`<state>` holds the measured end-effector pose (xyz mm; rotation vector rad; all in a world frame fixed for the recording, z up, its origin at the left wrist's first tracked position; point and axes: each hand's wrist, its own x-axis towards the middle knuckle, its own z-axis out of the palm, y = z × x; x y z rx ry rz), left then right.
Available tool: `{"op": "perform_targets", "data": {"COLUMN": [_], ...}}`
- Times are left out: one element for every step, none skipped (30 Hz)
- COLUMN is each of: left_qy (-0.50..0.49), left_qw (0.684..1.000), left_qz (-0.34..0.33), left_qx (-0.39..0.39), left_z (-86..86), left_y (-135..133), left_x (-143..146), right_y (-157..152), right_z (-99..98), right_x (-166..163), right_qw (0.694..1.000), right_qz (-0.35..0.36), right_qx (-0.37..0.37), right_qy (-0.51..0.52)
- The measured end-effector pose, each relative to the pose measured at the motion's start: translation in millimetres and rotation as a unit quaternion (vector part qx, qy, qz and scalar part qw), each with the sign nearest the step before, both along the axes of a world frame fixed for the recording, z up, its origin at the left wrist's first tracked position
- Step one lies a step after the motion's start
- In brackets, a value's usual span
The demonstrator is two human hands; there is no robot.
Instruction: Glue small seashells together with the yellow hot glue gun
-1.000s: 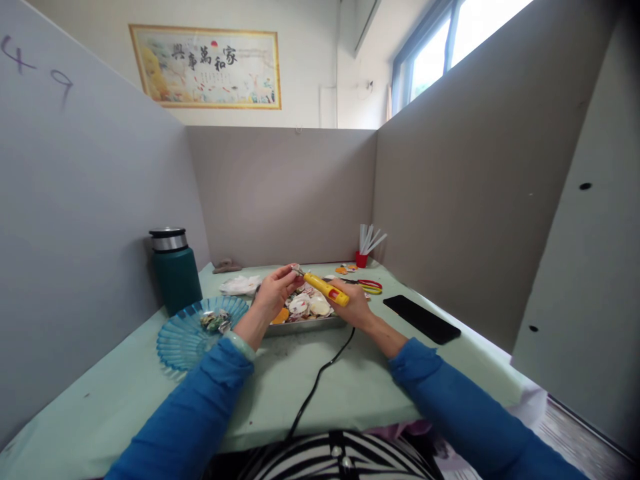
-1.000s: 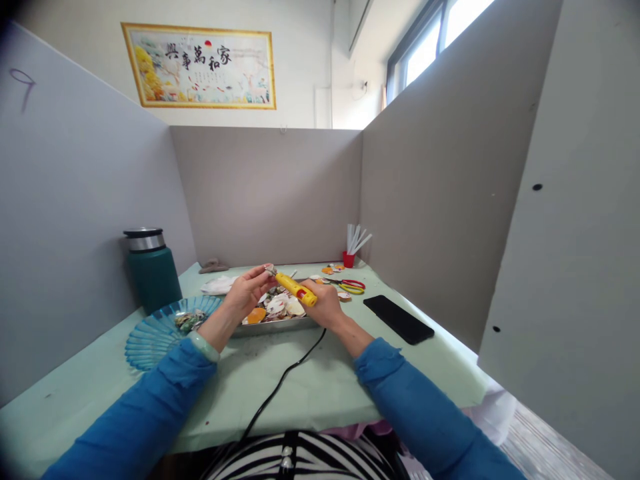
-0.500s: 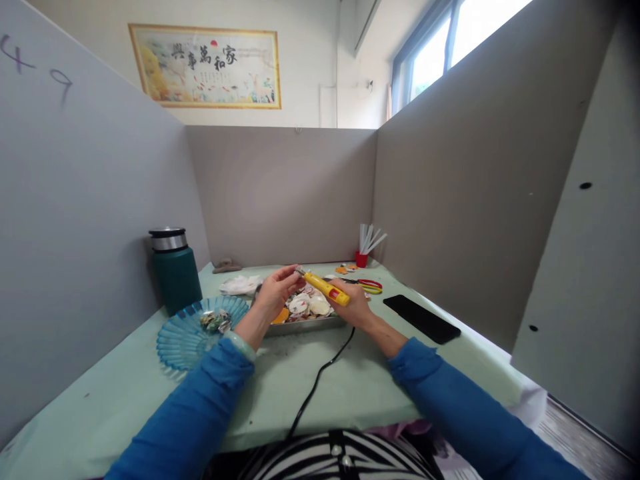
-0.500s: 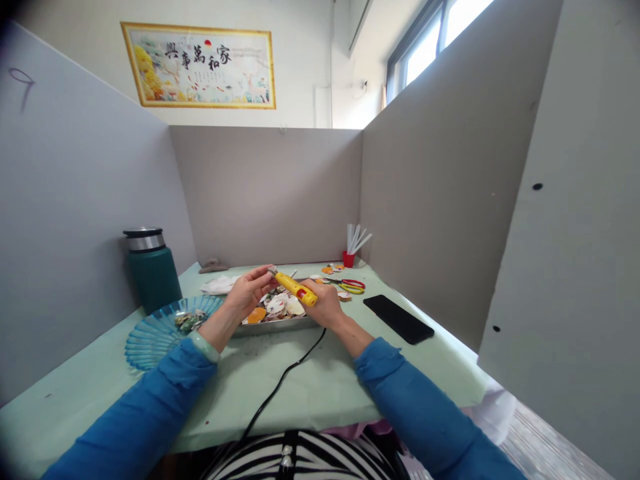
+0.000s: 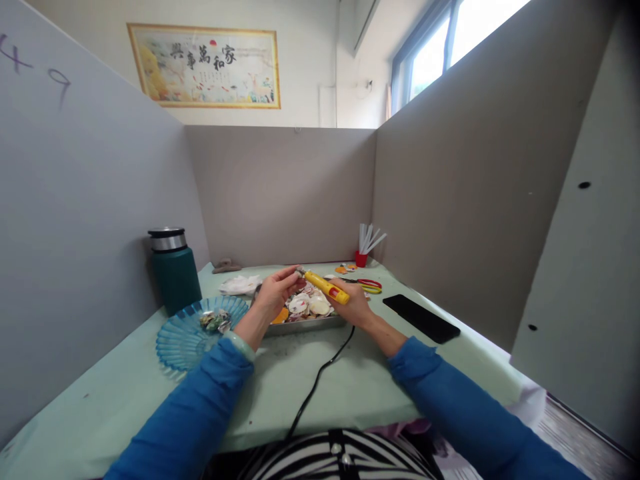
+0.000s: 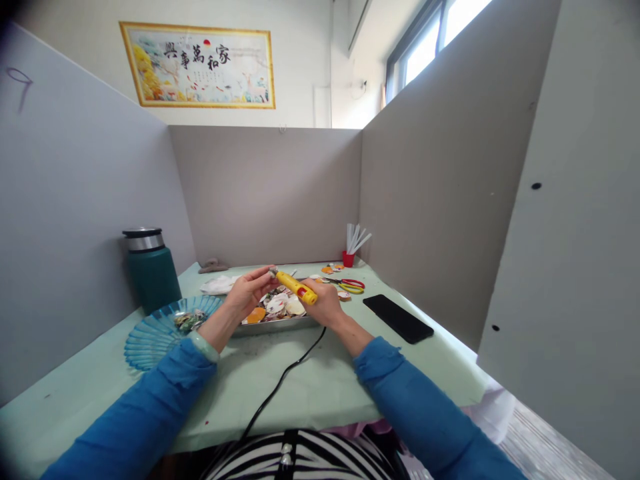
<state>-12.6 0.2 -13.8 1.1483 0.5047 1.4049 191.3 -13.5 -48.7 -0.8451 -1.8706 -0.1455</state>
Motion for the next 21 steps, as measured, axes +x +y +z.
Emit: {"op": "perform_targets", "data": {"left_qy": [-0.001, -0.002, -0.002, -0.003, -0.003, -0.002, 0.001, 0.004, 0.008, 0.011, 0.015, 0.018, 0.021, 0.025, 0.028, 0.03, 0.032, 0.033, 0.034, 0.034, 0.036], "left_qw": [1.0, 1.0, 1.0, 1.0, 1.0, 1.0, 1.0, 1.0, 1.0, 1.0, 1.0, 1.0, 1.0, 1.0, 1.0, 0.999, 0.999, 0.999, 0.999, 0.999, 0.999], "left_qz": [-0.001, -0.001, -0.001, -0.001, -0.002, -0.003, -0.004, -0.006, -0.006, -0.006, -0.006, -0.006, -0.006, -0.007, -0.008, -0.009, -0.01, -0.011, -0.012, -0.012, -0.012], "left_qx": [0.001, 0.001, -0.001, -0.003, -0.005, -0.007, -0.007, -0.007, -0.005, -0.004, -0.003, -0.004, -0.006, -0.007, -0.009, -0.009, -0.009, -0.007, -0.005, -0.004, -0.003], "left_z": [0.3, 0.6, 1.0, 1.4, 1.7, 2.1, 2.3, 2.5, 2.6, 2.8, 2.9, 3.0, 3.1, 3.3, 3.5, 3.7, 3.8, 4.0, 4.2, 4.3, 4.5], "left_y": [-0.3, -0.8, -1.3, -1.8, -2.3, -2.8, -3.1, -3.5, -3.7, -4.0, -4.2, -4.5, -4.8, -5.1, -5.4, -5.7, -6.0, -6.2, -6.4, -6.5, -6.7], "left_x": [0.1, 0.2, 0.3, 0.5, 0.7, 0.8, 0.8, 0.8, 0.7, 0.5, 0.3, 0.0, -0.3, -0.6, -1.0, -1.3, -1.6, -1.8, -1.9, -2.0, -2.0], "right_y": [0.1, 0.3, 0.5, 0.6, 0.7, 0.7, 0.7, 0.5, 0.3, 0.1, -0.1, -0.4, -0.6, -0.9, -1.2, -1.5, -1.7, -2.0, -2.2, -2.4, -2.6], "right_z": [-0.1, -0.2, -0.3, -0.4, -0.3, -0.1, 0.2, 0.7, 1.3, 1.9, 2.4, 2.9, 3.4, 3.8, 4.1, 4.4, 4.7, 5.0, 5.4, 5.7, 6.1], "right_x": [0.2, 0.3, 0.5, 0.6, 0.7, 0.8, 1.0, 1.2, 1.4, 1.7, 2.0, 2.4, 2.7, 2.9, 3.0, 3.1, 3.1, 3.1, 3.0, 3.0, 3.0], "right_qw": [1.0, 1.0, 1.0, 1.0, 1.0, 1.0, 1.0, 1.0, 1.0, 1.0, 1.0, 1.0, 1.0, 1.0, 1.0, 1.0, 1.0, 1.0, 1.0, 1.0, 1.0], "right_qz": [-0.001, -0.001, 0.0, 0.001, 0.003, 0.006, 0.009, 0.011, 0.012, 0.013, 0.014, 0.015, 0.016, 0.018, 0.02, 0.022, 0.023, 0.024, 0.024, 0.024, 0.023], "right_qx": [-0.001, -0.002, -0.001, 0.0, 0.0, 0.001, 0.0, 0.0, -0.002, -0.003, -0.004, -0.004, -0.005, -0.006, -0.006, -0.006, -0.006, -0.005, -0.005, -0.005, -0.005], "right_qy": [0.0, 0.0, 0.001, 0.002, 0.002, 0.003, 0.003, 0.003, 0.002, 0.001, -0.001, -0.002, -0.004, -0.004, -0.004, -0.004, -0.003, -0.002, -0.001, 0.0, 0.001]}}
